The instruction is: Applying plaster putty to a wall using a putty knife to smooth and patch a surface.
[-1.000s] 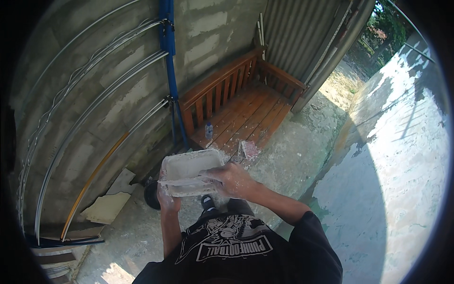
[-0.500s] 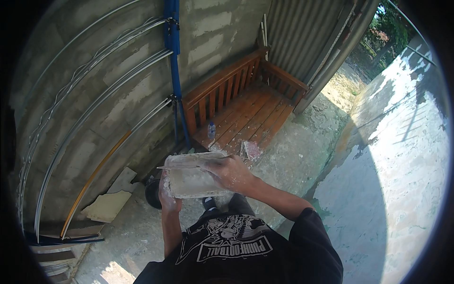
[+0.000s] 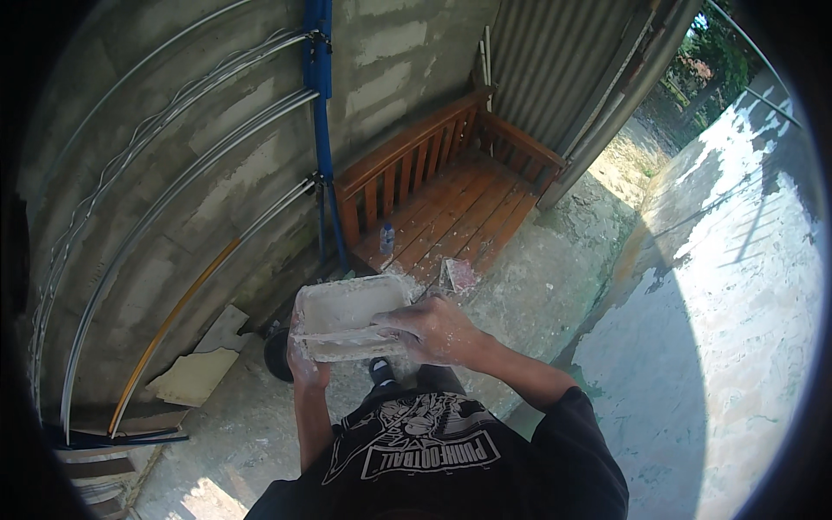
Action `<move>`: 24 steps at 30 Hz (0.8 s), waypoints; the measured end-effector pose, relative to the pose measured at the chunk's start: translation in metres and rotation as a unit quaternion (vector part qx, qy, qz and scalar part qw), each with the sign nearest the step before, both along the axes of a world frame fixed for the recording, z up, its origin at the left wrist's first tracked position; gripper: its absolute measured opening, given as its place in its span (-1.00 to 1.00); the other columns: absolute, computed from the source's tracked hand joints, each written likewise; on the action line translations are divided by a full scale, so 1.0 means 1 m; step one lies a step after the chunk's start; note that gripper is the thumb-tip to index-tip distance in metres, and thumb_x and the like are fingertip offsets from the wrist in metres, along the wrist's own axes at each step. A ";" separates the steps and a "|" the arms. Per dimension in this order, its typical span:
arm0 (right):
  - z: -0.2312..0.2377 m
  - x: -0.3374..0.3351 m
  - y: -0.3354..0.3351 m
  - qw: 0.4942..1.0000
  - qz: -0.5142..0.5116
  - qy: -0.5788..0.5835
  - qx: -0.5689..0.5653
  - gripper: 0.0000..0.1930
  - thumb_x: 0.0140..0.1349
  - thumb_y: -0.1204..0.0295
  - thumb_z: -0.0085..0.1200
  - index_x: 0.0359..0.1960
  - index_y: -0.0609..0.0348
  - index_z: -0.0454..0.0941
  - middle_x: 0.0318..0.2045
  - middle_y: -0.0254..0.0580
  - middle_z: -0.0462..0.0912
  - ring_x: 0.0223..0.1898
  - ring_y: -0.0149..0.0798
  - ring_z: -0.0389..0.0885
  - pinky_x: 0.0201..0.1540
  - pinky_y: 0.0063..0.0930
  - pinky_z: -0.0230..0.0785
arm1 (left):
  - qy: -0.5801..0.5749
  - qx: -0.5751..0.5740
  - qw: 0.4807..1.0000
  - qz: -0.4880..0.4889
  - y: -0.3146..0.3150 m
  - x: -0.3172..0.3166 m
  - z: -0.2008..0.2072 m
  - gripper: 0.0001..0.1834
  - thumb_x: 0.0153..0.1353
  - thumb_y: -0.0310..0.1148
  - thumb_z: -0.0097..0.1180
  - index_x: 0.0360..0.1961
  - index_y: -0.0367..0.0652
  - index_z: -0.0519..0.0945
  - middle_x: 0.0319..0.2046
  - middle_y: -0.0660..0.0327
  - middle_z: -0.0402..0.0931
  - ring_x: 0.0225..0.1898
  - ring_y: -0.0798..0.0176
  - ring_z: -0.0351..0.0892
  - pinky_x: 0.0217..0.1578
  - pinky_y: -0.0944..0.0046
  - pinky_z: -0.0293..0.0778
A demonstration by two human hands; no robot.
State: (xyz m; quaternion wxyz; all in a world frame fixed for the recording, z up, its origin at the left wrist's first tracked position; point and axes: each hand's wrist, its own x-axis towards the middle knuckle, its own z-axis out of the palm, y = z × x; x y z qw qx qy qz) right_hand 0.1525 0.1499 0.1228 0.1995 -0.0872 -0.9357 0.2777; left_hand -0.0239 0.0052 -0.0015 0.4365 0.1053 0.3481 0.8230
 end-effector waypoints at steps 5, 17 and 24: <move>-0.013 -0.005 0.000 0.999 -0.012 -0.009 0.030 -0.62 -0.15 0.58 0.15 -0.18 0.15 0.58 -0.45 -0.09 0.65 -0.51 -0.04 0.62 -0.44 -0.26 0.48 | -0.004 -0.006 1.000 -0.023 0.005 0.005 0.000 -0.40 0.34 -0.08 -0.29 0.30 -0.20 0.13 0.21 0.13 0.25 0.22 0.11 0.24 0.22 0.12 0.17; -0.019 -0.012 0.004 0.984 -0.026 0.017 0.173 -0.57 -0.17 0.52 0.14 -0.13 0.07 0.58 -0.28 -0.18 0.66 -0.42 -0.18 0.66 -0.42 -0.31 0.52 | 0.013 0.024 0.999 -0.016 0.004 0.009 -0.006 -0.41 0.34 -0.11 -0.28 0.30 -0.20 0.12 0.17 0.11 0.28 0.17 0.11 0.30 0.16 0.14 0.25; -0.027 -0.001 -0.012 0.991 0.007 0.029 0.127 -0.58 -0.16 0.47 0.19 -0.14 0.06 0.57 -0.27 -0.16 0.66 -0.40 -0.21 0.66 -0.44 -0.33 0.52 | -0.038 0.021 0.999 -0.018 0.001 0.005 -0.010 -0.41 0.33 -0.10 -0.29 0.30 -0.17 0.12 0.18 0.11 0.27 0.18 0.10 0.28 0.18 0.12 0.23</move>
